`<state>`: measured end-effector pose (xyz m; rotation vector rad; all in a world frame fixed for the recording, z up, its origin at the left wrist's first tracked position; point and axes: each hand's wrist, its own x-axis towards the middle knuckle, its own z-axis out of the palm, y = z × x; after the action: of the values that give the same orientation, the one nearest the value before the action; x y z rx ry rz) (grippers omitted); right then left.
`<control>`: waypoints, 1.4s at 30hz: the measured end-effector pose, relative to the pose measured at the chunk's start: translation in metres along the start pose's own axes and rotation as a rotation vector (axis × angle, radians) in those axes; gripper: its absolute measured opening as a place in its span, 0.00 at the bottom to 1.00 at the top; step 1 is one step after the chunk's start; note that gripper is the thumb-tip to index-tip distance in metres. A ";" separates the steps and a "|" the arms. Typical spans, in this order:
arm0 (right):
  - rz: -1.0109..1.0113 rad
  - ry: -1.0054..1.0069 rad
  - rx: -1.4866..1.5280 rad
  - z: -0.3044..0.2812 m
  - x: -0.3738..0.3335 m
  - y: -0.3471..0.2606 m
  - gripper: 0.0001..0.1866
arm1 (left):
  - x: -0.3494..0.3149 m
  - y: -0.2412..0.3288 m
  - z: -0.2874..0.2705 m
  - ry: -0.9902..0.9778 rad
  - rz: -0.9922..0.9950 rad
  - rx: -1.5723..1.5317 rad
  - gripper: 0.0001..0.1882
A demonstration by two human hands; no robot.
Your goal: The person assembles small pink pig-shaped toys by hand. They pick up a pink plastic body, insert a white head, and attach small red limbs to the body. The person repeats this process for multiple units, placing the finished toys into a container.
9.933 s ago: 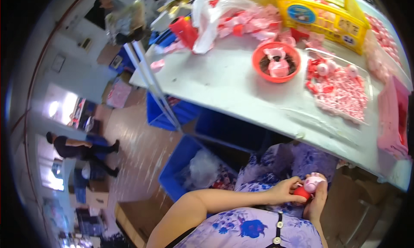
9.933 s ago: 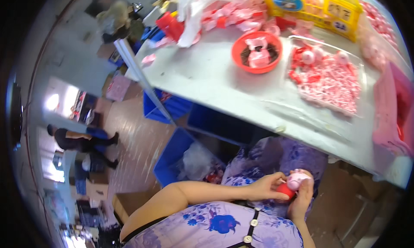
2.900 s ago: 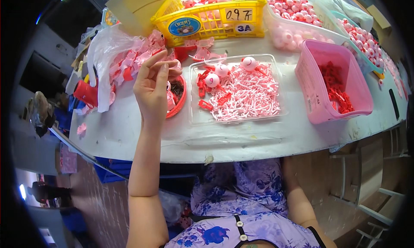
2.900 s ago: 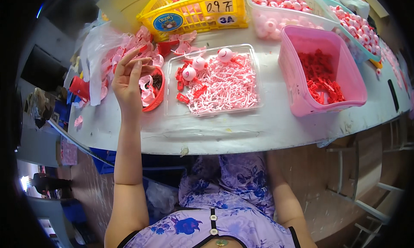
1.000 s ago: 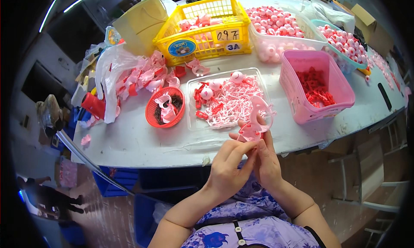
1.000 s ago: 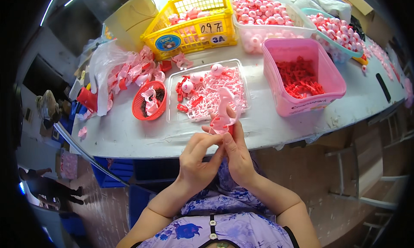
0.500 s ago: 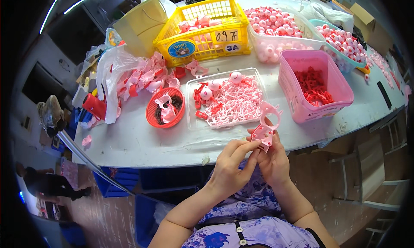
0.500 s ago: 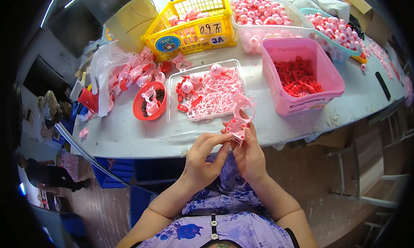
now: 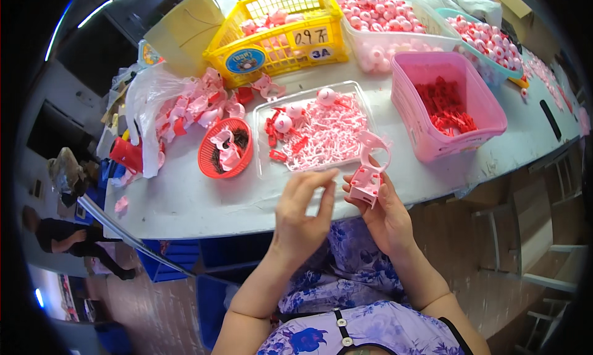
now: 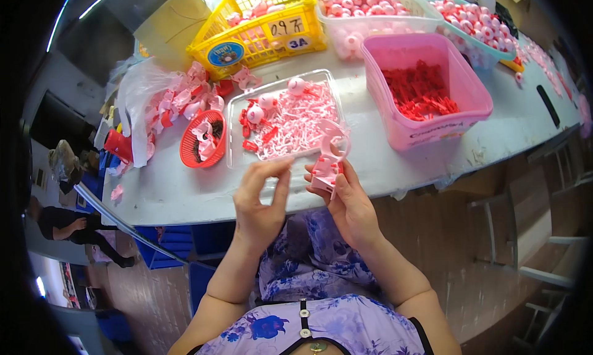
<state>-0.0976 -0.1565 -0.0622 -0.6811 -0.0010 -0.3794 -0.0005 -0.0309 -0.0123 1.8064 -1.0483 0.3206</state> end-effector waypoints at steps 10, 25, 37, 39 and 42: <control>0.027 -0.057 0.077 -0.010 0.000 0.002 0.29 | 0.051 -0.057 -0.014 -0.003 -0.072 0.120 0.09; 0.021 -0.050 0.084 -0.015 -0.003 0.007 0.28 | 0.100 -0.080 -0.008 -0.296 0.076 0.330 0.09; 0.006 -0.059 0.076 -0.016 -0.002 0.012 0.27 | 0.077 -0.080 -0.026 -0.513 -0.121 0.446 0.11; 0.007 -0.058 0.066 -0.015 -0.002 0.011 0.27 | 0.077 -0.081 -0.026 -0.519 -0.170 0.386 0.11; 0.012 -0.058 0.062 -0.015 -0.002 0.010 0.27 | 0.075 -0.082 -0.027 -0.516 -0.199 0.325 0.11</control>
<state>-0.0982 -0.1579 -0.0799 -0.6307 -0.0631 -0.3472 0.1139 -0.0351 -0.0037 2.3417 -1.1993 -0.1153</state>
